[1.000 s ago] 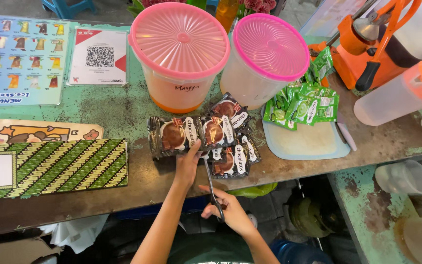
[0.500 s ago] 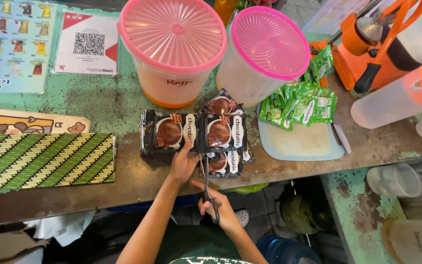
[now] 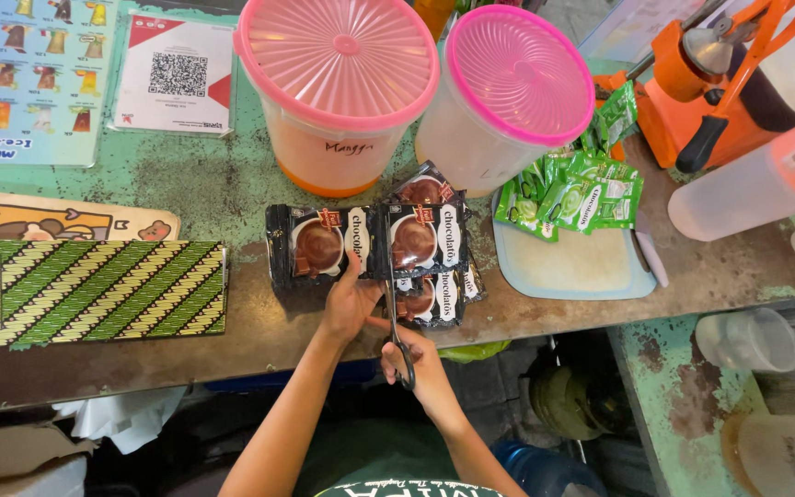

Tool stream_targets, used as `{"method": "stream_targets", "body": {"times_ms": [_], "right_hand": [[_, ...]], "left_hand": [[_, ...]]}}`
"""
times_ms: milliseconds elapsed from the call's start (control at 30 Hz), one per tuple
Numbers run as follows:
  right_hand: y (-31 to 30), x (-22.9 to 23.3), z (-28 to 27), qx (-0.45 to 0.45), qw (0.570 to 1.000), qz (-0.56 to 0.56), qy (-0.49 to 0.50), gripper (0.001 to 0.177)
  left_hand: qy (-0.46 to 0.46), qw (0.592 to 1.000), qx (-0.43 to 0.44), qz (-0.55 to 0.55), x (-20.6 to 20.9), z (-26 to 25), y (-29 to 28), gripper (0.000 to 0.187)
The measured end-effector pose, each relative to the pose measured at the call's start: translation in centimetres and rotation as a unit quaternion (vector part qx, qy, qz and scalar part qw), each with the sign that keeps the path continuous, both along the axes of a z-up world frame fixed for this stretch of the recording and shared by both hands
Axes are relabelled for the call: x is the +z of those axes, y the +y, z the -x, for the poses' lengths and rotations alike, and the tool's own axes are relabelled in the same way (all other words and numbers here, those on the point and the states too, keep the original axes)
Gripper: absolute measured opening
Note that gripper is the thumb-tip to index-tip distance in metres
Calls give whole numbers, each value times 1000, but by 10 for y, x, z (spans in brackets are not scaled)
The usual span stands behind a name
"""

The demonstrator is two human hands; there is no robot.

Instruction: The person uses scissors to separate a strip of chocolate drink sachets into individual units, handling each one by hand and placing them on the counter.

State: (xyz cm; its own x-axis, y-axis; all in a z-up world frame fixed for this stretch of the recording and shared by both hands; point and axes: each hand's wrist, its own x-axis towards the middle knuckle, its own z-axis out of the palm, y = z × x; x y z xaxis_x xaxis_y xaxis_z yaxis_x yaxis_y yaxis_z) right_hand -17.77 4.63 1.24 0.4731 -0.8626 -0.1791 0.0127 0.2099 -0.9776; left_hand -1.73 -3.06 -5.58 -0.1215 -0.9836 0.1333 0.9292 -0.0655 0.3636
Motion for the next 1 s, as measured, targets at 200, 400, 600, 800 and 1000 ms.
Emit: {"method": "stream_targets", "body": {"times_ms": [200, 400, 600, 800, 1000], "right_hand": [[-8, 10, -2, -2, 1000, 9, 28, 60], [-9, 4, -3, -17, 999, 12, 30, 59], [-9, 5, -6, -19, 1000, 6, 11, 57], [-9, 11, -8, -22, 999, 3, 30, 52], [-10, 4, -11, -42, 999, -21, 11, 45]], "left_hand": [[-20, 999, -23, -32, 24, 0, 8, 56], [-50, 996, -74, -19, 21, -5, 9, 66], [-66, 994, -79, -33, 22, -6, 9, 63], [-75, 993, -78, -51, 30, -8, 11, 62], [-36, 992, -117, -22, 25, -9, 9, 69]]}}
